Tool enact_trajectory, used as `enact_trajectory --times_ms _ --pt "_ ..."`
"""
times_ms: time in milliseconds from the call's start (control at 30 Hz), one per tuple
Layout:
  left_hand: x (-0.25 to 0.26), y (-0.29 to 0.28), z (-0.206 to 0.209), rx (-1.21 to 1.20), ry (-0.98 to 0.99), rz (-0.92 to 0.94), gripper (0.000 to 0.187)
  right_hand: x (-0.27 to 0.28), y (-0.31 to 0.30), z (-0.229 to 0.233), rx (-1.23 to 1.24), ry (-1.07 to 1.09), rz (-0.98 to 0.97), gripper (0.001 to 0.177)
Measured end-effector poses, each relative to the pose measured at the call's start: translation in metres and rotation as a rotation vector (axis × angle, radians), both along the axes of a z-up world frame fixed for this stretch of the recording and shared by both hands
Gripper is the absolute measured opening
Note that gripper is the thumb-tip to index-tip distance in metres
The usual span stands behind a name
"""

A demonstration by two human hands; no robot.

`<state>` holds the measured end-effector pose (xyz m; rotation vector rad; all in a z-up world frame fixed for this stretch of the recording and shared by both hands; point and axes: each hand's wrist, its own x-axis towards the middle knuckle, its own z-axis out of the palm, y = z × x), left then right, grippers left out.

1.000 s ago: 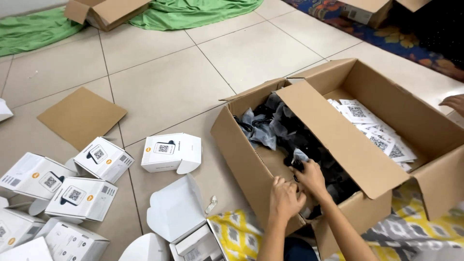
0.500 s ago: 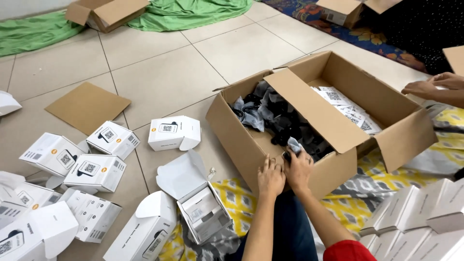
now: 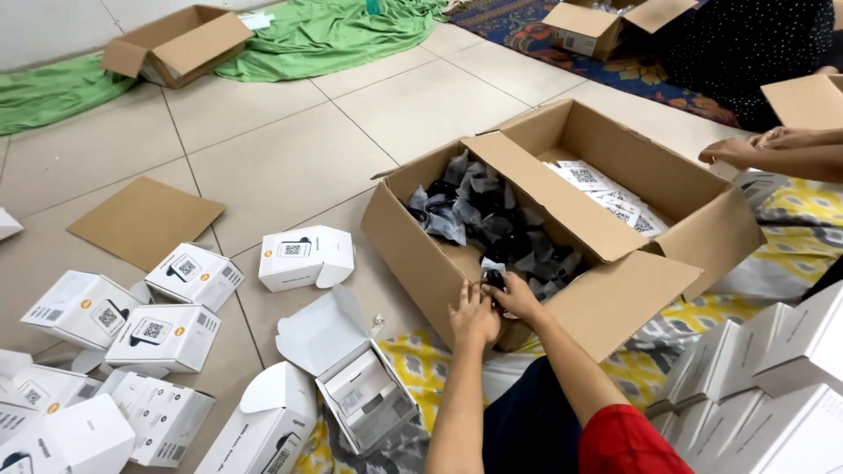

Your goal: The person packages electronic voice box devices into individual retail boxes.

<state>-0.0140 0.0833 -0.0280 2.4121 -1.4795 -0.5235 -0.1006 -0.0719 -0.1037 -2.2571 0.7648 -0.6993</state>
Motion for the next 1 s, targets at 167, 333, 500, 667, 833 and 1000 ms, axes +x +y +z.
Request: enact_trajectory --times_ms 167,333,500,667,833,1000 --pt "-0.001 0.0 0.01 0.009 0.051 -0.006 0.067 0.007 0.015 0.026 -0.12 0.132 -0.093 0.046" --pt "0.002 0.003 0.006 0.023 0.102 -0.031 0.067 0.0 0.016 0.02 0.088 0.103 -0.068 0.046" --pt "0.005 -0.005 0.004 -0.007 0.099 -0.036 0.06 -0.013 0.04 0.038 -0.266 -0.148 -0.047 0.042" --pt "0.009 0.011 0.01 -0.032 0.061 -0.035 0.063 0.003 0.036 0.048 0.188 0.021 -0.054 0.034" --pt "0.021 0.008 0.017 -0.029 0.013 -0.037 0.059 0.013 0.056 0.061 0.088 0.03 -0.129 0.037" --pt "0.01 0.018 0.009 -0.104 -0.034 -0.016 0.058 0.018 0.048 0.032 0.074 0.139 -0.231 0.042"
